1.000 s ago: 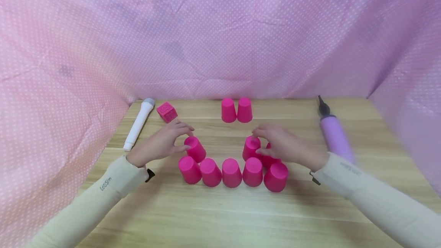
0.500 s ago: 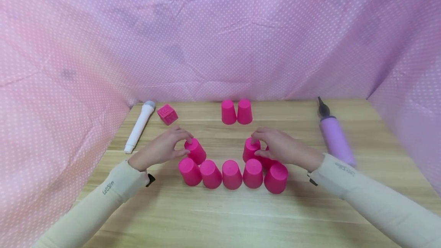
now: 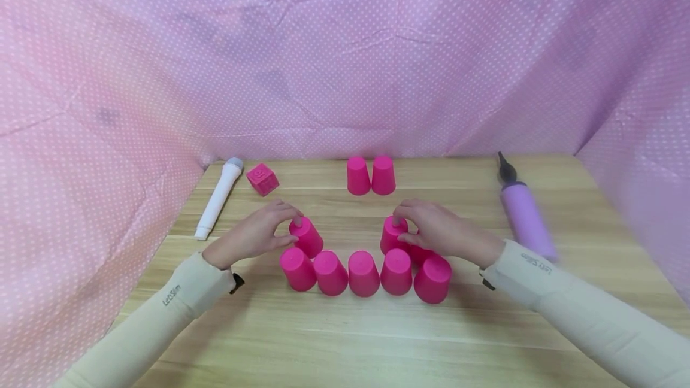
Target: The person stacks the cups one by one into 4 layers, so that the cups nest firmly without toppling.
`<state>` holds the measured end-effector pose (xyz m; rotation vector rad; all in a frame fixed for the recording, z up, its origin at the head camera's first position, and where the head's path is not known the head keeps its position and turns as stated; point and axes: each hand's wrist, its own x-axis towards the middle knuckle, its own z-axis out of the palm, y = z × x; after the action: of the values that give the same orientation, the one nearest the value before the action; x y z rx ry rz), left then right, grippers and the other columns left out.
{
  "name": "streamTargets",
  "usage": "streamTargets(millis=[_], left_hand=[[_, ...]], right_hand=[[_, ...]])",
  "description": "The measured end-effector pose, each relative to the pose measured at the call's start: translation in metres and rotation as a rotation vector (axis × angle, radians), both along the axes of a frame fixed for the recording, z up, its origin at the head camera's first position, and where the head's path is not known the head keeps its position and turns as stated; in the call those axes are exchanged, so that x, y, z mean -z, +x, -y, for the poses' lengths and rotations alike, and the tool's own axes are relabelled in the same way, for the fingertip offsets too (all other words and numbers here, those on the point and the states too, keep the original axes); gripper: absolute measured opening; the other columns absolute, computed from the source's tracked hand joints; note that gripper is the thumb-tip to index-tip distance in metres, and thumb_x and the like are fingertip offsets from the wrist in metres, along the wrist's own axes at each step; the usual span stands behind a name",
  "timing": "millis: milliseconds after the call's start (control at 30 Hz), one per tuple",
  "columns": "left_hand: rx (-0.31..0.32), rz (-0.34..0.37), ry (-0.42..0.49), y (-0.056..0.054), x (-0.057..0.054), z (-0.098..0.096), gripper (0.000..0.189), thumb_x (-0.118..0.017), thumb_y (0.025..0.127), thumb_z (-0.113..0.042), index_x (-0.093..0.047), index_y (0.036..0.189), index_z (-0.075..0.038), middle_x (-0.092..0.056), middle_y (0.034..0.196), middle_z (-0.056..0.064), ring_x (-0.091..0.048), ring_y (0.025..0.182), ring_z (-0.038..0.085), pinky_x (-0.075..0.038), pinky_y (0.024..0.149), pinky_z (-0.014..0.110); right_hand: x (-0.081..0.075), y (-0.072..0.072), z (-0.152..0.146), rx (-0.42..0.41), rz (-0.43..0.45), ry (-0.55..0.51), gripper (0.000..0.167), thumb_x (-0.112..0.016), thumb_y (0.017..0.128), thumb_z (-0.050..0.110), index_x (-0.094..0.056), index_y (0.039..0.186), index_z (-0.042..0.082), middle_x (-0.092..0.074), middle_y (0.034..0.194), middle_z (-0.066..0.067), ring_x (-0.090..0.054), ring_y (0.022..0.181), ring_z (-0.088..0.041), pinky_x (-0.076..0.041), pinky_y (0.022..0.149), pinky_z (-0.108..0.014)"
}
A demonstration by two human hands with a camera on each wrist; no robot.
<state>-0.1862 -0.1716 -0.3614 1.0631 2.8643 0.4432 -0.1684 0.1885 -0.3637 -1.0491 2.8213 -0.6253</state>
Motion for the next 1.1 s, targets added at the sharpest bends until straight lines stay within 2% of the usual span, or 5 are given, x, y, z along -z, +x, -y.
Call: streamTargets(millis=[333, 500, 633, 800, 1100], left_hand=[[-0.003, -0.007, 0.029, -0.001, 0.001, -0.001, 0.028, -0.081, 0.075, -0.018, -0.064, 0.098, -0.015, -0.058, 0.096, -0.004, -0.050, 0.093, 0.013, -0.048, 0.079, 0.028], [-0.036, -0.011, 0.044, -0.009, -0.004, -0.004, 0.029, -0.079, 0.078, -0.018, -0.061, 0.101, -0.015, -0.057, 0.100, -0.002, -0.053, 0.095, 0.015, -0.049, 0.079, 0.030], [-0.050, -0.037, 0.051, -0.025, -0.012, -0.012, 0.033, -0.079, 0.078, -0.018, -0.061, 0.105, -0.012, -0.059, 0.103, 0.002, -0.054, 0.100, 0.019, -0.047, 0.087, 0.034], [-0.086, -0.033, 0.046, -0.054, -0.021, -0.028, 0.032, -0.077, 0.080, -0.020, -0.060, 0.106, -0.012, -0.060, 0.102, 0.002, -0.054, 0.095, 0.018, -0.047, 0.086, 0.034], [-0.140, 0.007, 0.051, -0.104, -0.021, -0.052, 0.026, -0.075, 0.082, -0.019, -0.059, 0.101, -0.013, -0.057, 0.093, 0.000, -0.051, 0.087, 0.019, -0.046, 0.074, 0.031]], right_hand=[[0.000, 0.001, -0.002, -0.004, -0.018, -0.028, 0.037, -0.081, 0.074, 0.015, -0.064, 0.107, 0.012, -0.059, 0.098, 0.003, -0.059, 0.088, -0.018, -0.053, 0.073, -0.032], [-0.008, -0.004, -0.004, -0.014, -0.102, -0.080, 0.038, -0.082, 0.073, 0.012, -0.064, 0.106, 0.010, -0.061, 0.098, 0.001, -0.059, 0.089, -0.017, -0.053, 0.074, -0.034], [-0.021, -0.015, -0.008, -0.011, -0.207, -0.105, 0.033, -0.082, 0.072, 0.010, -0.065, 0.100, 0.008, -0.062, 0.093, 0.000, -0.060, 0.086, -0.018, -0.051, 0.074, -0.036], [-0.037, -0.034, -0.015, 0.056, -0.270, -0.128, 0.026, -0.081, 0.073, 0.010, -0.066, 0.094, 0.008, -0.064, 0.087, 0.000, -0.060, 0.082, -0.020, -0.050, 0.073, -0.039], [-0.034, -0.073, -0.029, 0.189, -0.196, -0.129, 0.022, -0.080, 0.074, 0.008, -0.066, 0.089, 0.003, -0.065, 0.086, -0.008, -0.062, 0.085, -0.029, -0.051, 0.072, -0.043]])
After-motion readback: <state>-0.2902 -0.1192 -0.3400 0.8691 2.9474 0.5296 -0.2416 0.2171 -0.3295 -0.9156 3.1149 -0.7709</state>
